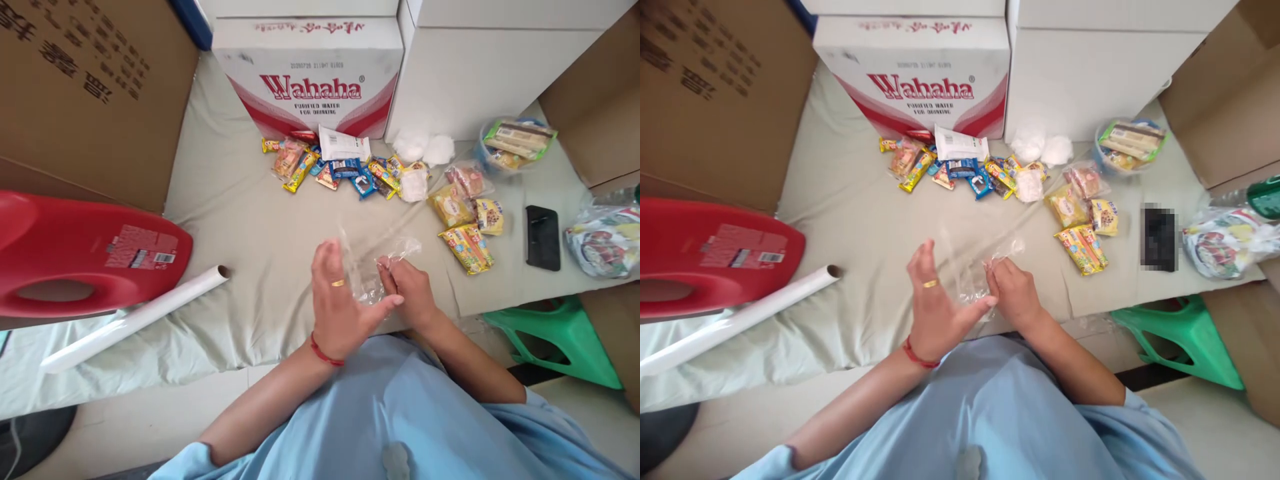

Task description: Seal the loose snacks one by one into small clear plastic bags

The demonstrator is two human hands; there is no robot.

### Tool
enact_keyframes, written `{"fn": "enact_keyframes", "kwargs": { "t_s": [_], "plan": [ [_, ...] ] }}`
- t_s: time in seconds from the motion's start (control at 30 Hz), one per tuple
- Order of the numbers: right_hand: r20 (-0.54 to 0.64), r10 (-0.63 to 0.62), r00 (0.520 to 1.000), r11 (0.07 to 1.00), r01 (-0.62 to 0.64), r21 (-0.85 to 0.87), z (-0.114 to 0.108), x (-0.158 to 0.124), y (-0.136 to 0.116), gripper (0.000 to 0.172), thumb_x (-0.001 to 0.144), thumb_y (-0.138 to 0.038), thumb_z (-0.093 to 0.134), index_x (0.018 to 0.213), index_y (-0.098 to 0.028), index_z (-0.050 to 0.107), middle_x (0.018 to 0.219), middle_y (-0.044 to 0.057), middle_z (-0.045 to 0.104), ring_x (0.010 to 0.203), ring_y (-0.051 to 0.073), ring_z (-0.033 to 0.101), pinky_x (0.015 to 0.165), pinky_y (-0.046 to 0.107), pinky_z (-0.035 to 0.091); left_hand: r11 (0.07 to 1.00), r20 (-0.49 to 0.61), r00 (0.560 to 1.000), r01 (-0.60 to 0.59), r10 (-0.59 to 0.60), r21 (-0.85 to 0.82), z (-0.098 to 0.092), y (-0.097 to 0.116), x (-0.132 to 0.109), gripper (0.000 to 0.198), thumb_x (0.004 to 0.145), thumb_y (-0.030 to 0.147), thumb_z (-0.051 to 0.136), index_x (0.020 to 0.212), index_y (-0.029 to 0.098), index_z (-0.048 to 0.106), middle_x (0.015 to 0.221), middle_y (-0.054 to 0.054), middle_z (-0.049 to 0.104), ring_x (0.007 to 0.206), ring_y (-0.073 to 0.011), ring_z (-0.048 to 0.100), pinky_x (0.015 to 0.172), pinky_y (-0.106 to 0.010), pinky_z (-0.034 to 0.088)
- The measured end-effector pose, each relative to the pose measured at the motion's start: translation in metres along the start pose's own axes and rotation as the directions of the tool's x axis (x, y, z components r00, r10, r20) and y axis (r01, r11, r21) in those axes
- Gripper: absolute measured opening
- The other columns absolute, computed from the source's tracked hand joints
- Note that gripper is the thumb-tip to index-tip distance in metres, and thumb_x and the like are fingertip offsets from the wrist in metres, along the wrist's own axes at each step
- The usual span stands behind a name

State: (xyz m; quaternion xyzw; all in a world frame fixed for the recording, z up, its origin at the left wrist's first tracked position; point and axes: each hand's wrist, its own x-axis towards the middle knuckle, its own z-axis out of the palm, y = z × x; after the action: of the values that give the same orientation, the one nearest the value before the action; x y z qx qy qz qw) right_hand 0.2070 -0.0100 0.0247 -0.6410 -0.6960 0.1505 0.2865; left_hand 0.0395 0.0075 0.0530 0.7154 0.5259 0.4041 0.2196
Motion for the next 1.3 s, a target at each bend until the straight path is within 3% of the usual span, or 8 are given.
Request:
{"fn": "enact_keyframes", "kwargs": {
  "t_s": [0.1,0.23,0.53,0.67,0.83,1.0,1.13,1.3],
  "plan": [
    [0.013,0.038,0.999,0.997,-0.039,0.061,-0.003,-0.002,0.003,0.028,0.106,-0.034,0.045,0.095,-0.022,0.068,0.092,0.008,0.075,0.086,0.020,0.070,0.077,0.030,0.053,0.979,0.051,0.979,0.201,-0.199,-0.042,0.009,-0.018,0.006,0.092,0.079,0.053,0.078,0.153,0.018,0.036,0.142,-0.021,0.052,0.130,-0.0333,0.056,0.104,-0.052,0.050],
    [0.022,0.248,0.969,0.934,-0.245,0.260,-0.004,-0.004,0.020,0.026,0.102,-0.042,0.052,0.104,-0.023,0.069,0.092,0.006,0.075,0.080,0.021,0.070,0.073,0.031,0.055,0.699,0.268,0.751,0.660,-0.603,-0.276,-0.003,-0.067,0.012,0.042,0.080,0.046,0.070,0.108,0.015,0.064,0.074,0.000,0.064,0.064,-0.0152,0.061,0.064,-0.029,0.051],
    [0.313,0.497,0.810,0.598,-0.580,0.552,0.004,0.009,0.032,0.035,0.089,-0.057,0.063,0.094,-0.023,0.067,0.078,0.000,0.067,0.045,0.012,0.049,0.043,0.027,0.041,0.375,0.299,0.508,0.835,-0.808,-0.404,-0.046,-0.098,-0.003,0.046,0.064,0.056,0.079,0.081,0.020,0.057,0.057,0.008,0.053,0.046,-0.0084,0.043,0.046,-0.022,0.033],
    [0.312,0.459,0.832,0.649,-0.554,0.522,0.003,0.024,0.037,0.034,0.089,-0.056,0.062,0.091,-0.023,0.066,0.077,0.001,0.068,0.046,0.012,0.049,0.045,0.026,0.041,0.529,0.193,0.565,0.822,-0.802,-0.209,-0.066,-0.108,-0.004,0.052,0.064,0.054,0.078,0.098,0.020,0.058,0.077,0.003,0.063,0.053,-0.0120,0.056,0.054,-0.026,0.043],
    [0.266,0.431,0.862,0.745,-0.507,0.434,-0.002,0.034,0.046,0.033,0.092,-0.054,0.059,0.093,-0.022,0.068,0.080,0.003,0.071,0.053,0.015,0.055,0.048,0.026,0.041,0.738,-0.066,0.748,0.662,-0.660,0.128,-0.085,-0.098,0.011,0.042,0.079,0.059,0.066,0.098,0.022,0.059,0.087,-0.002,0.066,0.071,-0.0183,0.063,0.064,-0.029,0.045],
    [0.252,0.406,0.878,0.759,-0.478,0.441,-0.006,0.035,0.041,0.031,0.093,-0.053,0.058,0.094,-0.023,0.068,0.081,0.003,0.072,0.061,0.018,0.062,0.053,0.028,0.046,0.869,0.084,0.942,0.262,-0.325,0.420,-0.067,-0.065,0.008,0.045,0.092,0.063,0.058,0.071,0.023,0.051,0.070,0.000,0.058,0.066,-0.0175,0.057,0.060,-0.029,0.036],
    [0.243,0.389,0.889,0.784,-0.458,0.420,-0.005,0.032,0.041,0.031,0.094,-0.053,0.057,0.092,-0.023,0.067,0.079,0.003,0.071,0.067,0.020,0.065,0.060,0.029,0.050,0.858,0.253,0.940,0.072,-0.228,0.508,-0.039,-0.067,-0.008,0.043,0.092,0.062,0.059,0.100,0.020,0.066,0.100,-0.010,0.069,0.092,-0.0262,0.065,0.069,-0.033,0.045],
    [0.257,0.386,0.886,0.804,-0.459,0.379,-0.005,0.025,0.046,0.030,0.095,-0.051,0.057,0.091,-0.023,0.066,0.076,0.002,0.069,0.060,0.017,0.060,0.056,0.028,0.047,0.866,0.145,0.922,0.273,-0.360,0.419,-0.026,-0.084,-0.009,0.035,0.096,0.050,0.053,0.099,0.019,0.067,0.103,-0.012,0.069,0.100,-0.0293,0.064,0.085,-0.041,0.050]
  ]
}}
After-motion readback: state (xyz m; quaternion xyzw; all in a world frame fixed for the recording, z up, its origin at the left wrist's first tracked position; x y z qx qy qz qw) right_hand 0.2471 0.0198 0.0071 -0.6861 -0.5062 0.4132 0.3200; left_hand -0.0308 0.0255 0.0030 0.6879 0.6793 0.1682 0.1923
